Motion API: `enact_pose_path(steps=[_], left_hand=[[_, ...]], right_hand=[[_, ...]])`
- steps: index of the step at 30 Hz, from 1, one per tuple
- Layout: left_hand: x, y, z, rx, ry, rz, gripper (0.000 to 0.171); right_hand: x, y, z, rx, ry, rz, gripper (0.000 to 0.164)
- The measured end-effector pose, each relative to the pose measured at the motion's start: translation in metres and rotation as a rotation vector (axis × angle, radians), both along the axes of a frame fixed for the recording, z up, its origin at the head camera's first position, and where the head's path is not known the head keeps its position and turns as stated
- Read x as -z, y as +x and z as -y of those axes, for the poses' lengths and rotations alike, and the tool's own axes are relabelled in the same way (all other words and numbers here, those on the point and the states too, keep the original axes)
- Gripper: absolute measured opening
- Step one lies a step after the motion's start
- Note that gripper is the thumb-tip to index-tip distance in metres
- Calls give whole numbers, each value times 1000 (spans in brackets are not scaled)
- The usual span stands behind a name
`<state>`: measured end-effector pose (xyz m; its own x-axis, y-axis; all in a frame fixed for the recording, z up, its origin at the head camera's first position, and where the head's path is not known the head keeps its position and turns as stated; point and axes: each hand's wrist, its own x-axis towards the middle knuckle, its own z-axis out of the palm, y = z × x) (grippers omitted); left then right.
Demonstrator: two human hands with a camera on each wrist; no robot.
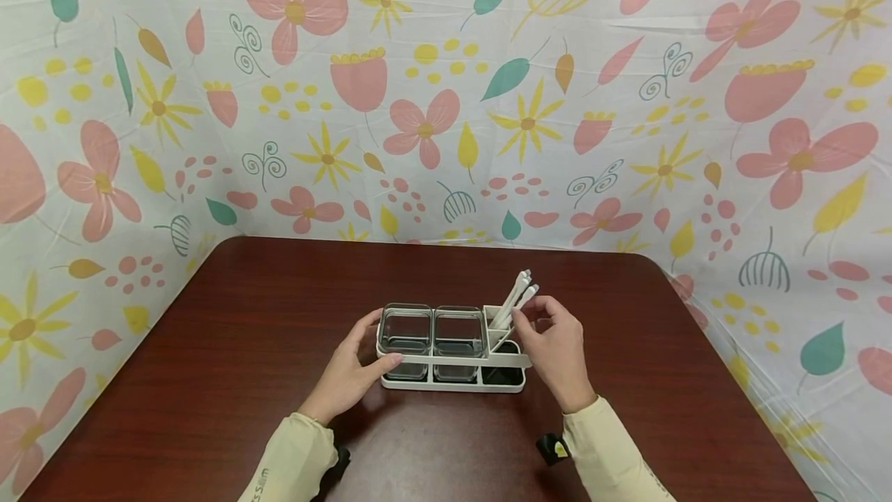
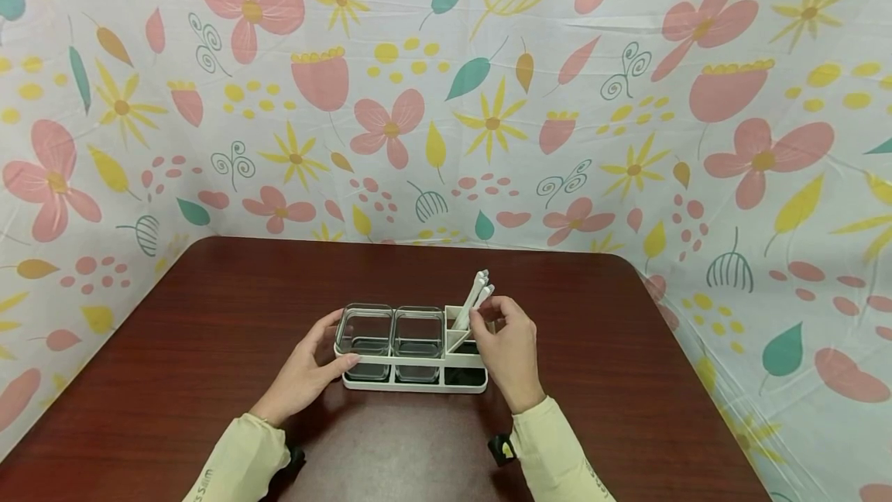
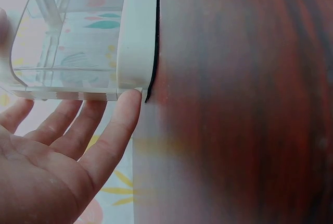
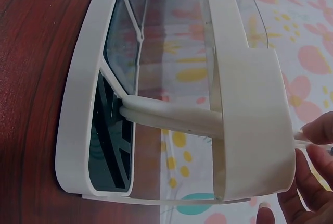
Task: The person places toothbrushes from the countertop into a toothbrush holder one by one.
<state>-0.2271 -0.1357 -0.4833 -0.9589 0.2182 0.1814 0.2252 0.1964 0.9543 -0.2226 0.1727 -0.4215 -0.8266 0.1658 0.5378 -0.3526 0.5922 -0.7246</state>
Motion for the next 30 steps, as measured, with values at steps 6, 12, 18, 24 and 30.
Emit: enact_pose_path(steps=[6, 12, 18, 24, 30], left_hand=[[0, 0, -1, -9, 4, 8, 77], [-2, 0, -1, -6, -7, 8, 76], [-3, -1, 0, -11, -31, 8, 76], [-4, -3, 3, -7, -67, 13, 78], [-7, -2, 13, 17, -155, 1, 86]], right_hand=[[0, 0, -2, 24, 54, -22, 15], [1, 1, -8, 0, 158, -67, 32], [2, 5, -18, -32, 273, -88, 65], [5, 10, -33, -43, 318, -40, 83], [8, 15, -50, -50, 346, -6, 92]])
